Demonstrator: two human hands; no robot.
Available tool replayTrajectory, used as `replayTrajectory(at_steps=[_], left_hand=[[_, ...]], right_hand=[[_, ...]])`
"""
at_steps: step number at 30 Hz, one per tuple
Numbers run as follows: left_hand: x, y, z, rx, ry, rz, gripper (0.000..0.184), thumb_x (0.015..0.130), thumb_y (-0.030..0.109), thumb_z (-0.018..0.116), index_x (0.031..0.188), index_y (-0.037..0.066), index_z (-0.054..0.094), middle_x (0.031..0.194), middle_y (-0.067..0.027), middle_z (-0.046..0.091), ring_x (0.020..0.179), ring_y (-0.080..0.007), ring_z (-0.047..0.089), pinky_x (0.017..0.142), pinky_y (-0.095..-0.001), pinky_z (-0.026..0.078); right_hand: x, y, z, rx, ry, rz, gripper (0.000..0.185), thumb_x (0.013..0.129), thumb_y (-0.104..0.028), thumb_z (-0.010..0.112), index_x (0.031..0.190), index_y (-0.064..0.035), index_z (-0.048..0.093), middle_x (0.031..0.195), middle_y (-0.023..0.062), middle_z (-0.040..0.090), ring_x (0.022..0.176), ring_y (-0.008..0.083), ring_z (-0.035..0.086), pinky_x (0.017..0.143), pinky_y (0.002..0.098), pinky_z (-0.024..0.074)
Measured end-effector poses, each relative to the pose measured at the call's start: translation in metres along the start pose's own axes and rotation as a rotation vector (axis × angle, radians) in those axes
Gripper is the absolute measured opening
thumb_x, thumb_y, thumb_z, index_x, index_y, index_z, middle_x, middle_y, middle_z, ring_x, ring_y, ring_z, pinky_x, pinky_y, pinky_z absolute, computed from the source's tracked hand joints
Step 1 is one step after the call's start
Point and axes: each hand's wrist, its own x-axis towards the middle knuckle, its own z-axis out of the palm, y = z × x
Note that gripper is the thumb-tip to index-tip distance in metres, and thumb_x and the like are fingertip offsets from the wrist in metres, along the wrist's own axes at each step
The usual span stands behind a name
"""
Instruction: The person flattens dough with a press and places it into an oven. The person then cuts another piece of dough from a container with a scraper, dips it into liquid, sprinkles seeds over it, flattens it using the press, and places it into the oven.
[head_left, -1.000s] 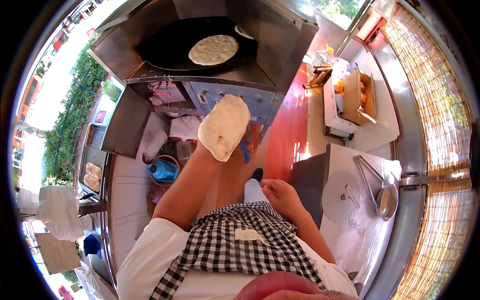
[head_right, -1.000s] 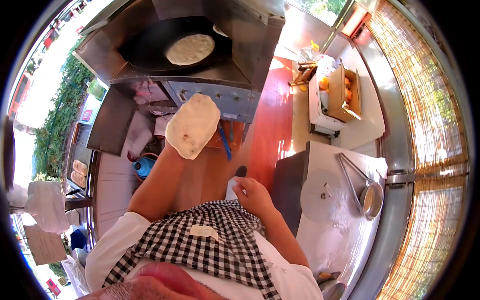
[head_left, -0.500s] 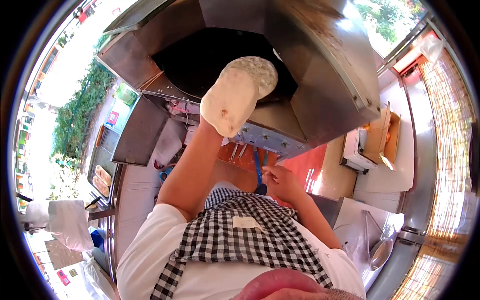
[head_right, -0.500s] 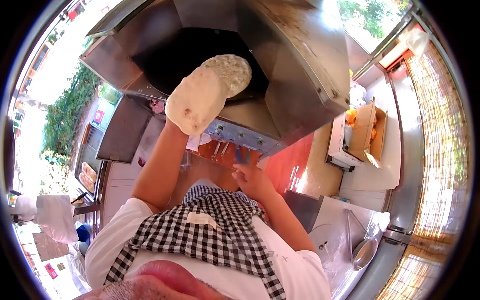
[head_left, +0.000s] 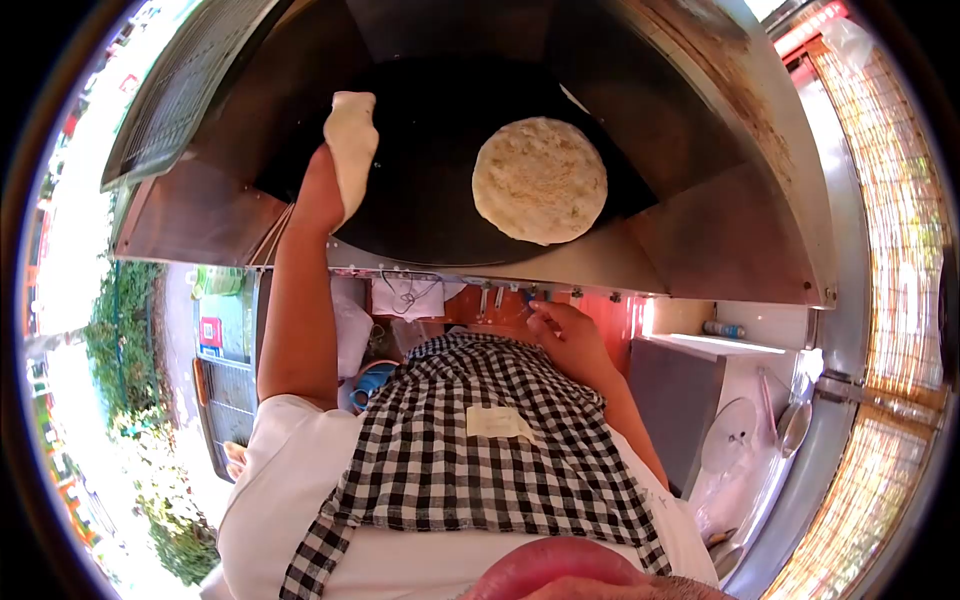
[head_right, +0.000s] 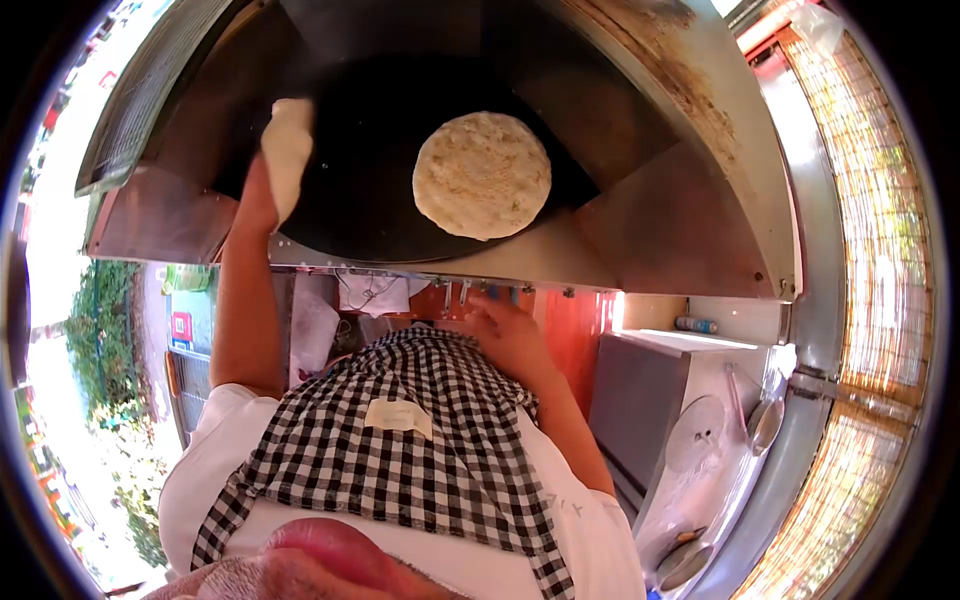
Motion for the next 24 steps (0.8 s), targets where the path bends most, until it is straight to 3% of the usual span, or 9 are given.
replayTrajectory(at_steps=[1, 3, 4, 5, 7, 10, 14, 20, 24], left_hand=[[-0.006, -0.009, 0.005, 0.26, -0.088, 0.008, 0.035, 0.105, 0.012, 0.045, 0.135, 0.0, 0.059, 0.126, -0.0188, 0.064, 0.119, -0.0318, 0.067, 0.103, -0.0374, 0.049], [0.001, -0.014, 0.034, 0.649, -0.348, -0.09, 0.033, 0.102, 0.012, 0.051, 0.129, 0.0, 0.064, 0.133, -0.0276, 0.064, 0.126, -0.0387, 0.062, 0.106, -0.0418, 0.048], [0.006, -0.006, 0.05, 0.631, -0.497, -0.219, 0.038, 0.098, 0.011, 0.056, 0.134, -0.003, 0.063, 0.135, -0.0293, 0.063, 0.128, -0.0402, 0.061, 0.111, -0.0437, 0.047], [-0.017, -0.055, 0.084, 0.597, -0.358, 0.107, 0.043, 0.094, 0.007, 0.059, 0.135, -0.005, 0.061, 0.137, -0.0283, 0.063, 0.131, -0.0404, 0.059, 0.117, -0.0444, 0.045], [-0.031, -0.059, 0.101, 0.432, -0.205, 0.204, 0.049, 0.089, 0.006, 0.063, 0.137, -0.003, 0.061, 0.147, -0.0225, 0.058, 0.139, -0.037, 0.055, 0.122, -0.0494, 0.04], [-0.031, -0.037, 0.099, 0.309, -0.242, 0.168, 0.05, 0.089, 0.006, 0.062, 0.139, 0.005, 0.063, 0.152, -0.0185, 0.055, 0.145, -0.0367, 0.049, 0.125, -0.0549, 0.033], [-0.028, -0.029, 0.1, 0.214, -0.224, 0.225, 0.053, 0.091, 0.005, 0.06, 0.144, 0.013, 0.061, 0.153, -0.0185, 0.055, 0.145, -0.038, 0.048, 0.124, -0.0574, 0.033], [-0.02, -0.036, 0.097, 0.356, -0.235, 0.175, 0.052, 0.099, 0.025, 0.063, 0.149, 0.011, 0.058, 0.157, -0.0192, 0.051, 0.147, -0.0385, 0.046, 0.125, -0.0575, 0.031], [-0.025, -0.055, 0.08, 0.401, -0.228, 0.086, 0.061, 0.102, 0.038, 0.063, 0.151, 0.003, 0.054, 0.16, -0.0238, 0.047, 0.151, -0.0407, 0.042, 0.126, -0.0544, 0.029]], right_hand=[[-0.001, -0.004, 0.01, -0.006, 0.022, -0.023, 0.038, 0.102, -0.023, 0.07, 0.134, -0.002, 0.068, 0.118, 0.0174, 0.075, 0.106, 0.0262, 0.074, 0.09, 0.038, 0.0602], [0.005, -0.014, 0.015, 0.002, 0.035, 0.039, 0.037, 0.102, -0.022, 0.07, 0.133, -0.0014, 0.068, 0.118, 0.019, 0.075, 0.105, 0.0268, 0.075, 0.09, 0.0375, 0.0603], [0.008, -0.017, 0.017, -0.005, 0.038, 0.065, 0.037, 0.102, -0.021, 0.07, 0.133, -0.001, 0.069, 0.118, 0.0198, 0.075, 0.105, 0.0271, 0.075, 0.09, 0.0373, 0.0603], [0.009, -0.022, 0.019, -0.021, 0.047, 0.085, 0.036, 0.102, -0.021, 0.07, 0.132, -0.001, 0.069, 0.119, 0.02, 0.075, 0.104, 0.0278, 0.075, 0.09, 0.0373, 0.0604], [0.011, -0.034, 0.025, -0.051, 0.062, 0.123, 0.035, 0.102, -0.02, 0.07, 0.131, -0.0009, 0.069, 0.119, 0.0206, 0.075, 0.103, 0.0291, 0.076, 0.09, 0.0373, 0.0606], [0.009, -0.031, 0.029, -0.018, 0.073, 0.094, 0.033, 0.103, -0.02, 0.07, 0.13, -0.0013, 0.07, 0.12, 0.0212, 0.074, 0.103, 0.031, 0.076, 0.09, 0.038, 0.0604], [0.012, -0.033, 0.038, -0.051, 0.077, 0.075, 0.033, 0.102, -0.021, 0.07, 0.129, -0.0016, 0.07, 0.122, 0.0206, 0.074, 0.105, 0.0319, 0.076, 0.09, 0.0384, 0.0605], [0.015, -0.029, 0.037, -0.036, 0.082, 0.055, 0.033, 0.103, -0.02, 0.07, 0.13, -0.0014, 0.07, 0.123, 0.0191, 0.074, 0.106, 0.0304, 0.075, 0.089, 0.0381, 0.0607], [0.015, -0.034, 0.031, 0.015, 0.07, 0.044, 0.034, 0.103, -0.02, 0.07, 0.131, -0.0016, 0.07, 0.122, 0.0195, 0.074, 0.107, 0.0297, 0.075, 0.089, 0.0371, 0.0607]])
